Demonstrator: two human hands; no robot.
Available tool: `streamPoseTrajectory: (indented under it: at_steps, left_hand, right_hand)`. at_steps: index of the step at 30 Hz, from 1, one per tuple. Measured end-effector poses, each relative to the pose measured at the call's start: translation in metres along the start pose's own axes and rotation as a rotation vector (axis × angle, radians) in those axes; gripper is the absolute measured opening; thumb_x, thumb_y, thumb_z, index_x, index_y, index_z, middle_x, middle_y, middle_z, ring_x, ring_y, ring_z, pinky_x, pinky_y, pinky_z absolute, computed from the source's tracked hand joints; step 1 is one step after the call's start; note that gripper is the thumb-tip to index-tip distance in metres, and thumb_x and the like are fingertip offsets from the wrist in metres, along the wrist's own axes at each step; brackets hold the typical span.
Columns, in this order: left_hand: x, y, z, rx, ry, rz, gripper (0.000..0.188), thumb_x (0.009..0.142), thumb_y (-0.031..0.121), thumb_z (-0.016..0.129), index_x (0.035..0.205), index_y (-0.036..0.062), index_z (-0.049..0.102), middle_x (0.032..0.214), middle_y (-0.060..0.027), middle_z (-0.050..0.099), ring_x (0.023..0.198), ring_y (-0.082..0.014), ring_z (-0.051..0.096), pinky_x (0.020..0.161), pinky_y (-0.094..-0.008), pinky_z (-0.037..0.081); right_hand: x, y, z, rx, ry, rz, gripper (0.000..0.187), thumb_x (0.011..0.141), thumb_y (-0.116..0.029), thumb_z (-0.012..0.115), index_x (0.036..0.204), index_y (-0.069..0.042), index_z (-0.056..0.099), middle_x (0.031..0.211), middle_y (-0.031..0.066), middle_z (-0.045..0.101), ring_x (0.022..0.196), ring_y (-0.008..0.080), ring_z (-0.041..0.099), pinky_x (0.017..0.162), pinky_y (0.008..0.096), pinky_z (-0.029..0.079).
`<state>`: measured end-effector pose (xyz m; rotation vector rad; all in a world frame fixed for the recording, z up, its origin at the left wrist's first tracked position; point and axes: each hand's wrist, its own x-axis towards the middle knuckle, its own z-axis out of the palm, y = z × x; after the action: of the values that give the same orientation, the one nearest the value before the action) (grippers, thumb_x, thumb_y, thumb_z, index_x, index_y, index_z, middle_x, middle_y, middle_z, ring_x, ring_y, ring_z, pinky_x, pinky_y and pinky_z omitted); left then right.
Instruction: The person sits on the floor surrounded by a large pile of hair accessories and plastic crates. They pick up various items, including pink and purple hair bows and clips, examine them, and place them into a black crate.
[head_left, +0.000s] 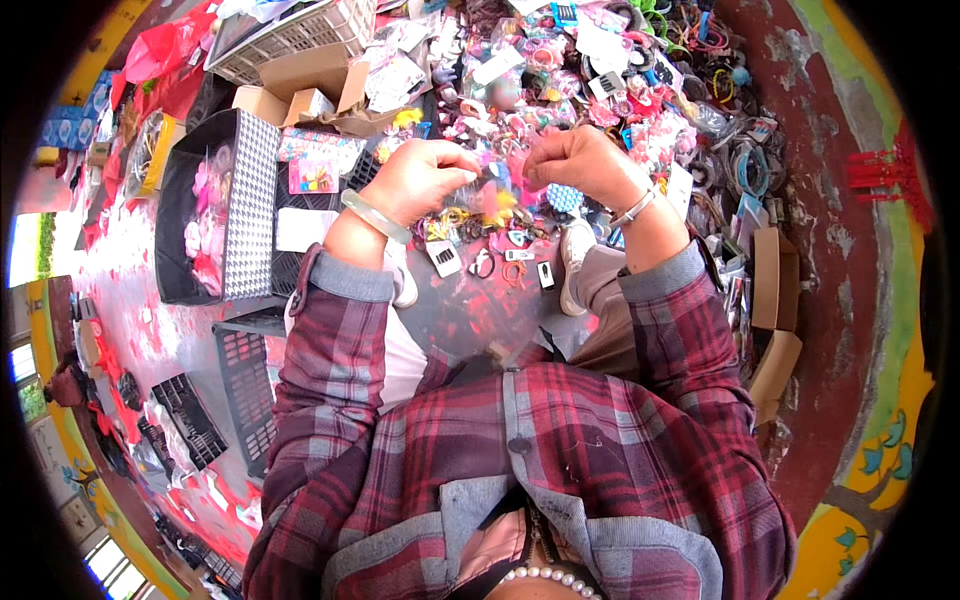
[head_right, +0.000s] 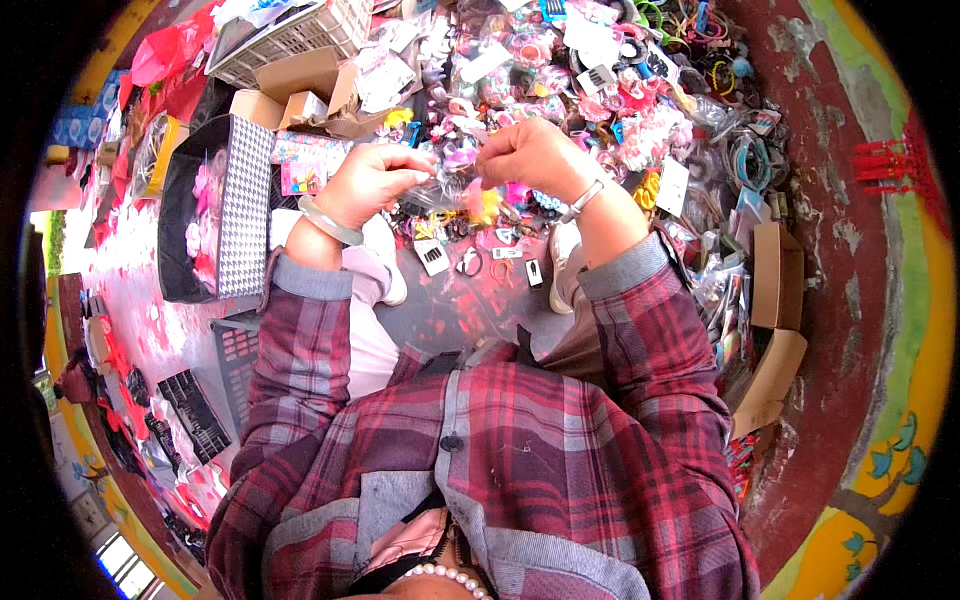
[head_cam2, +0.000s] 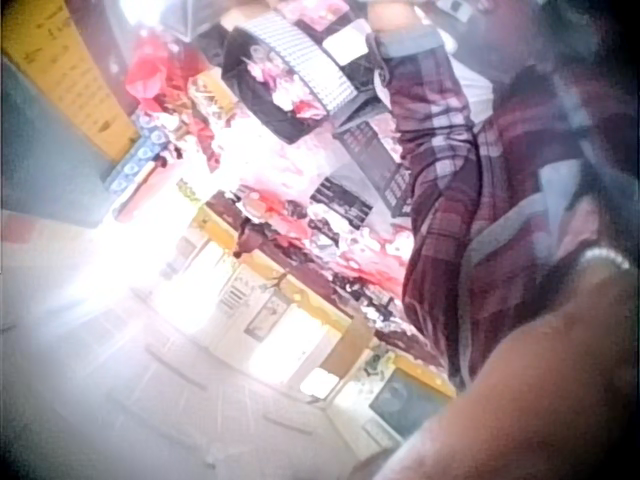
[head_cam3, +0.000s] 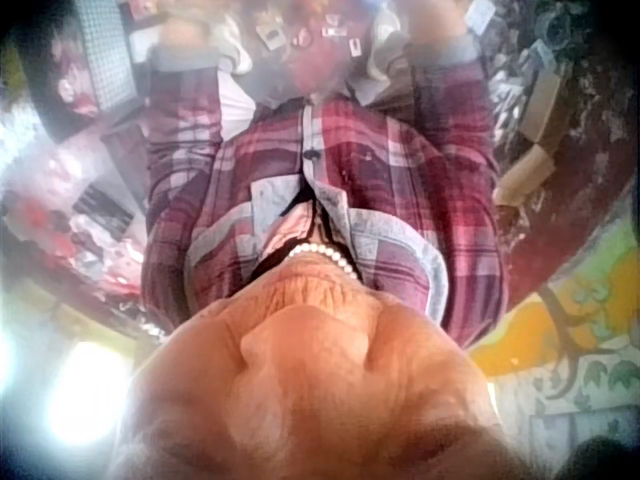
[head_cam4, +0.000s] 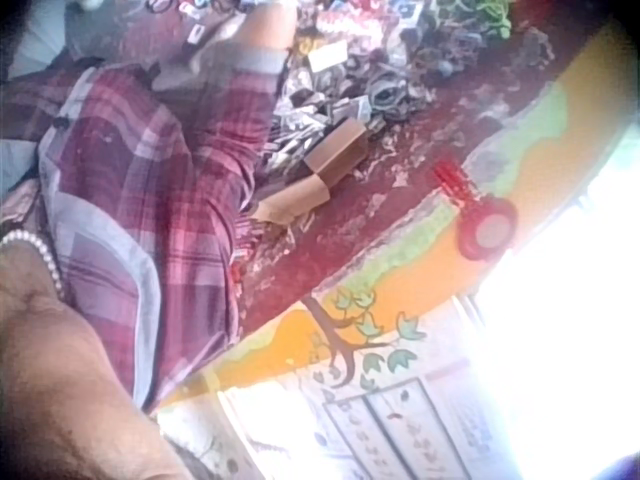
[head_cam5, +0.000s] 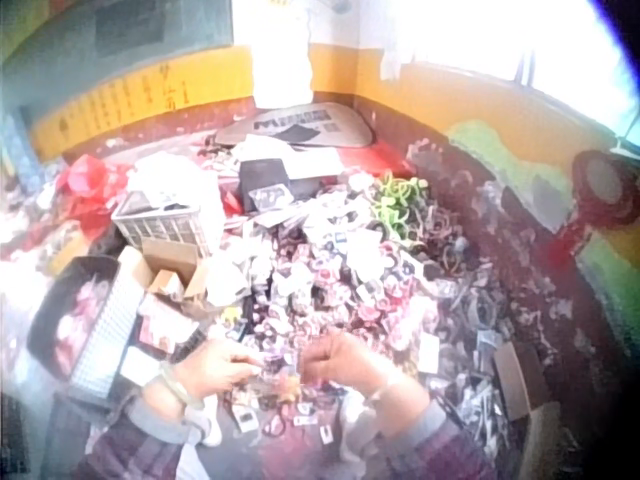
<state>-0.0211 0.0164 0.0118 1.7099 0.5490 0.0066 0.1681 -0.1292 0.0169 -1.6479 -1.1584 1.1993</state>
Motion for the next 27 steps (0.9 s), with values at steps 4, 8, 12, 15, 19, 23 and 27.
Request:
streamPoseTrajectory:
  at_steps: [4, 8, 12, 15, 19, 23, 27]
  left_hand:
    - [0.003, -0.006, 0.003, -0.190, -0.093, 0.061, 0.017, 0.081, 0.003, 0.053, 0.095, -0.0015, 0.062, 0.095, -0.0077, 0.062, 0.075, -0.0085, 0.058, 0.063, -0.0221, 0.048]
    - [0.002, -0.006, 0.002, -0.189, -0.174, 0.139, 0.019, 0.084, 0.007, 0.053, 0.099, -0.0014, 0.061, 0.094, -0.0076, 0.063, 0.083, -0.0106, 0.059, 0.071, -0.0234, 0.048]
    - [0.002, -0.003, 0.005, -0.211, -0.164, 0.107, 0.017, 0.085, 0.010, 0.054, 0.096, -0.0015, 0.061, 0.088, -0.0074, 0.064, 0.080, -0.0122, 0.060, 0.073, -0.0249, 0.048]
    - [0.001, -0.003, 0.002, -0.189, -0.146, 0.099, 0.019, 0.087, 0.014, 0.053, 0.098, 0.0001, 0.061, 0.087, -0.0061, 0.064, 0.079, -0.0108, 0.060, 0.071, -0.0232, 0.048]
    - [0.001, -0.005, 0.000, -0.162, -0.160, 0.132, 0.021, 0.088, 0.016, 0.052, 0.099, 0.0011, 0.061, 0.087, -0.0052, 0.065, 0.078, -0.0096, 0.060, 0.069, -0.0219, 0.047]
    - [0.003, -0.007, 0.003, -0.238, -0.167, 0.109, 0.021, 0.088, 0.017, 0.052, 0.098, 0.0009, 0.061, 0.089, -0.0052, 0.064, 0.080, -0.0094, 0.059, 0.071, -0.0218, 0.047]
    - [0.001, -0.005, 0.004, -0.259, -0.133, 0.116, 0.020, 0.088, 0.015, 0.051, 0.097, 0.0005, 0.061, 0.090, -0.0054, 0.063, 0.083, -0.0098, 0.059, 0.072, -0.0224, 0.047]
  right_hand:
    - [-0.002, 0.002, -0.002, -0.228, -0.078, -0.035, 0.013, 0.071, -0.007, 0.062, 0.082, 0.000, 0.067, 0.071, 0.0046, 0.065, 0.065, 0.0097, 0.058, 0.067, 0.0227, 0.046]
    - [-0.005, -0.008, -0.001, -0.272, -0.094, 0.037, 0.015, 0.071, -0.007, 0.062, 0.082, 0.001, 0.067, 0.069, 0.0052, 0.064, 0.063, 0.0104, 0.059, 0.064, 0.0237, 0.048]
    - [-0.004, 0.000, -0.002, -0.230, -0.094, -0.032, 0.017, 0.070, -0.010, 0.062, 0.084, -0.002, 0.067, 0.071, 0.0076, 0.065, 0.064, 0.0107, 0.060, 0.061, 0.0244, 0.048]
    - [-0.003, 0.001, 0.000, 0.081, -0.091, 0.107, 0.017, 0.074, -0.012, 0.059, 0.084, 0.000, 0.067, 0.072, 0.0083, 0.066, 0.065, 0.0102, 0.061, 0.060, 0.0228, 0.049]
    - [-0.004, -0.008, 0.003, 0.079, -0.074, 0.129, 0.018, 0.077, -0.013, 0.058, 0.084, 0.001, 0.066, 0.072, 0.0081, 0.066, 0.065, 0.0099, 0.061, 0.060, 0.0223, 0.049]
    - [0.000, -0.002, 0.007, -0.091, 0.019, 0.027, 0.017, 0.075, -0.013, 0.060, 0.083, 0.000, 0.066, 0.070, 0.0068, 0.065, 0.063, 0.0098, 0.060, 0.059, 0.0230, 0.048]
    - [0.001, -0.006, 0.013, -0.125, 0.101, -0.005, 0.012, 0.074, -0.012, 0.064, 0.076, 0.000, 0.064, 0.067, 0.0022, 0.061, 0.062, 0.0077, 0.054, 0.058, 0.0229, 0.045]
